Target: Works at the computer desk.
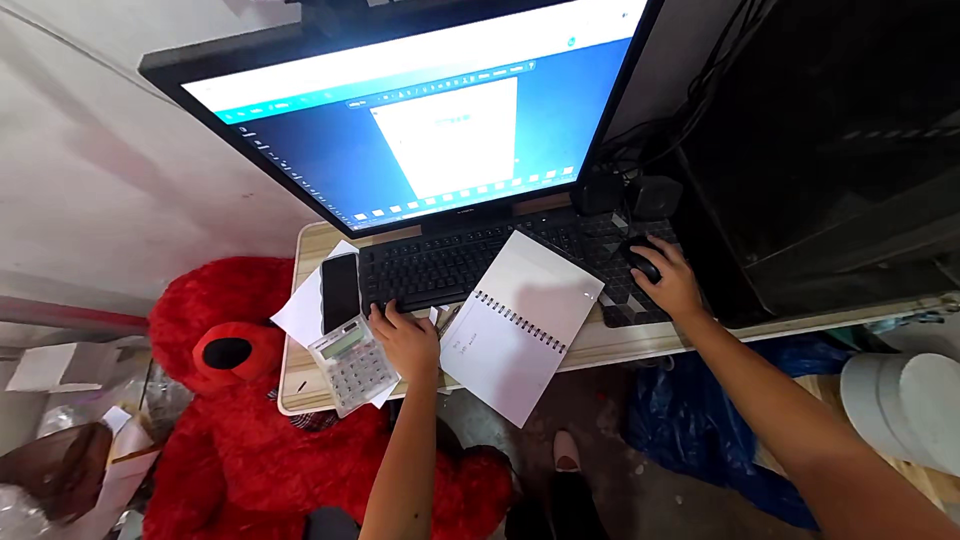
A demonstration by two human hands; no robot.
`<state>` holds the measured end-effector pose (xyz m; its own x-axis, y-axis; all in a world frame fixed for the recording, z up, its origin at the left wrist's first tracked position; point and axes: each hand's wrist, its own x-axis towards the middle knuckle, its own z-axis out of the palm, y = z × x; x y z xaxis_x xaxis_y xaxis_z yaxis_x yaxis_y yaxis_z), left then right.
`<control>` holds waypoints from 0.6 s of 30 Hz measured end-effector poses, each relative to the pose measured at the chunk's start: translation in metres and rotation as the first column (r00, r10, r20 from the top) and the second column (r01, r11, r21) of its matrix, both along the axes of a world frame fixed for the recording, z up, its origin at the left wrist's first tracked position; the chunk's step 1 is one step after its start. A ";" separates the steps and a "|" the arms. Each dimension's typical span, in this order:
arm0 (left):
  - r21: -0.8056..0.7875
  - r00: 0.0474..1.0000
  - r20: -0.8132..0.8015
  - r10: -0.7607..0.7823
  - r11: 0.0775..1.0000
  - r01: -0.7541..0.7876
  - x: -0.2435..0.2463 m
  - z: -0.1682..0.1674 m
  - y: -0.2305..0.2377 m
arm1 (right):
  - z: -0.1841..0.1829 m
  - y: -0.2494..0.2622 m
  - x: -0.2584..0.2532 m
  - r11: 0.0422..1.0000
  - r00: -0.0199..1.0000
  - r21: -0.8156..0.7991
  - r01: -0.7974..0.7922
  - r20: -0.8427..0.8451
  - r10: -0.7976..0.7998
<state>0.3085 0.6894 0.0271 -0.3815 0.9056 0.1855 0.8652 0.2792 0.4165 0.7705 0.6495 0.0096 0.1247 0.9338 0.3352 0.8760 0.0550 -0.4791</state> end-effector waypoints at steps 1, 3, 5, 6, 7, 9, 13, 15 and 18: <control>0.000 1.000 0.002 0.002 1.000 -0.002 0.000 0.000 0.000 | 0.000 0.000 0.000 1.000 1.000 0.000 0.001 0.003 -0.001; -0.003 1.000 -0.002 0.007 1.000 -0.007 0.000 -0.001 0.000 | -0.002 0.000 0.000 1.000 1.000 0.008 -0.002 0.001 0.002; -0.004 1.000 -0.007 0.011 1.000 -0.011 0.000 -0.001 0.001 | -0.003 0.000 0.000 1.000 1.000 0.013 -0.005 0.001 0.005; -0.002 1.000 -0.009 0.010 1.000 -0.010 0.000 -0.001 0.001 | -0.002 0.000 0.001 1.000 1.000 0.011 -0.006 0.001 0.006; -0.005 1.000 -0.010 0.012 1.000 -0.012 0.000 -0.001 0.001 | -0.002 0.000 0.000 1.000 1.000 0.014 -0.008 -0.001 0.008; -0.007 1.000 -0.012 0.013 1.000 -0.013 0.001 0.001 0.001 | -0.002 0.000 0.000 1.000 1.000 0.028 -0.011 -0.003 0.011; 0.001 1.000 -0.011 0.007 1.000 -0.007 0.001 0.000 0.000 | -0.003 0.000 0.001 0.999 1.000 0.032 -0.012 -0.005 0.012; 0.012 1.000 -0.014 0.007 1.000 -0.007 0.000 -0.001 0.000 | -0.004 0.000 0.001 0.999 1.000 0.041 -0.005 -0.017 0.006; 0.018 1.000 -0.009 0.004 1.000 -0.003 0.000 -0.002 0.000 | -0.004 -0.001 0.000 0.999 1.000 0.053 0.005 -0.029 -0.004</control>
<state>0.3086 0.6898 0.0247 -0.3828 0.9007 0.2052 0.8681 0.2748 0.4134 0.7710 0.6483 0.0056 0.1392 0.9144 0.3801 0.8620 0.0771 -0.5010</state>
